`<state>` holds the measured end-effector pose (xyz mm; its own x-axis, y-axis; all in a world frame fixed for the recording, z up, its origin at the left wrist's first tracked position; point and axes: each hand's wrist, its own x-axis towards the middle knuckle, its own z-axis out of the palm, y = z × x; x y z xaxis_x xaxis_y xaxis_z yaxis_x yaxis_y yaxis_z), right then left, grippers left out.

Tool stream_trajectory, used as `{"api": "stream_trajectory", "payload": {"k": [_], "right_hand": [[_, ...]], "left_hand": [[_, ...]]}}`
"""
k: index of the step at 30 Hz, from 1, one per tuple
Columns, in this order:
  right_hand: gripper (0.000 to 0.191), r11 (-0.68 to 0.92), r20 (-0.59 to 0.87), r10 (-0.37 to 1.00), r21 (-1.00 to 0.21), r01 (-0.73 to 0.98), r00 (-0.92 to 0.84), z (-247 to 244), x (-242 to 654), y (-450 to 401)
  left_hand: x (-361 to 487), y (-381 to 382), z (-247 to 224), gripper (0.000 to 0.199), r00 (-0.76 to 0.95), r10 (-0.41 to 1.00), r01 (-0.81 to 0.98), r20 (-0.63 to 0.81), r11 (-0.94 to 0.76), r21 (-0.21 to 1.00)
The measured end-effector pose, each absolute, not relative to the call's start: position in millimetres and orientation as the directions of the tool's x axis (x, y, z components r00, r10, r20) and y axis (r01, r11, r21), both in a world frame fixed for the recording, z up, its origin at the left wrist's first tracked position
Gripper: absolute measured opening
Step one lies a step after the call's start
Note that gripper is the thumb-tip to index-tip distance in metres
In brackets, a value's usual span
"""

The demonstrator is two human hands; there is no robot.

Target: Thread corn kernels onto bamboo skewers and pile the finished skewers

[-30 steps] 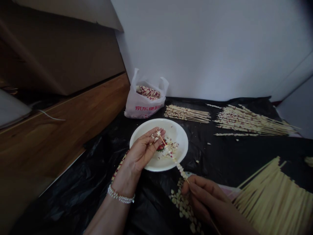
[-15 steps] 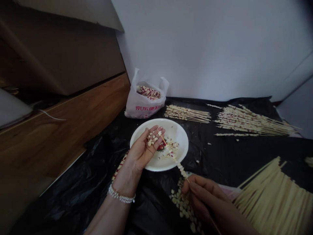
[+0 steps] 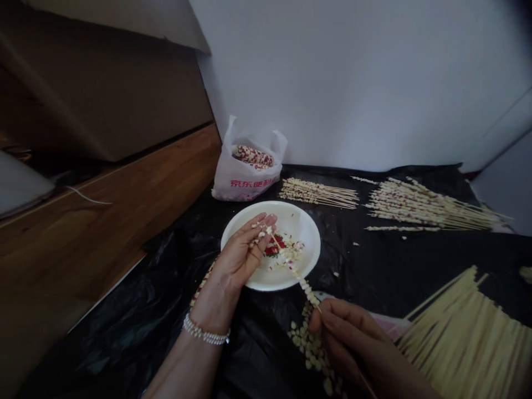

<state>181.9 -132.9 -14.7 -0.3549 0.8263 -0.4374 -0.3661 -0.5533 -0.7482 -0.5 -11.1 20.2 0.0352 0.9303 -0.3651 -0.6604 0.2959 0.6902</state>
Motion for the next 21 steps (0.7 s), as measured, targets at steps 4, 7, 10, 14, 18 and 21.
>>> {"api": "stream_trajectory", "payload": {"k": [4, 7, 10, 14, 18, 21], "right_hand": [[0.027, -0.546, -0.439, 0.833, -0.752, -0.370, -0.337, -13.5, 181.3, -132.7], [0.026, -0.552, -0.437, 0.827, -0.749, -0.366, -0.354, -13.0, 181.2, -131.1], [0.026, -0.560, -0.437, 0.821, -0.745, -0.364, -0.368, -12.8, 181.6, -131.2], [0.026, -0.569, -0.452, 0.815, -0.742, -0.355, -0.363, -13.1, 183.0, -133.3], [0.028, -0.554, -0.438, 0.825, -0.748, -0.364, -0.356, -13.9, 183.3, -133.2], [0.027, -0.545, -0.430, 0.832, -0.748, -0.378, -0.349, -14.2, 182.3, -131.8]], "left_hand": [[-1.6, -10.1, 18.3, 0.042, 0.022, 0.942, -0.641, -0.335, 0.270, 0.718], [-1.3, -9.4, 16.8, 0.040, 0.013, 0.945, -0.646, -0.326, 0.257, 0.719], [-0.7, -9.1, 16.3, 0.041, 0.007, 0.945, -0.667, -0.328, 0.249, 0.702], [-0.6, -9.1, 16.8, 0.035, 0.012, 0.937, -0.674, -0.350, 0.266, 0.690], [-0.8, -8.9, 16.9, 0.026, -0.009, 0.937, -0.646, -0.350, 0.262, 0.717], [-0.5, -9.1, 16.6, 0.026, -0.022, 0.939, -0.635, -0.344, 0.253, 0.730]]}}
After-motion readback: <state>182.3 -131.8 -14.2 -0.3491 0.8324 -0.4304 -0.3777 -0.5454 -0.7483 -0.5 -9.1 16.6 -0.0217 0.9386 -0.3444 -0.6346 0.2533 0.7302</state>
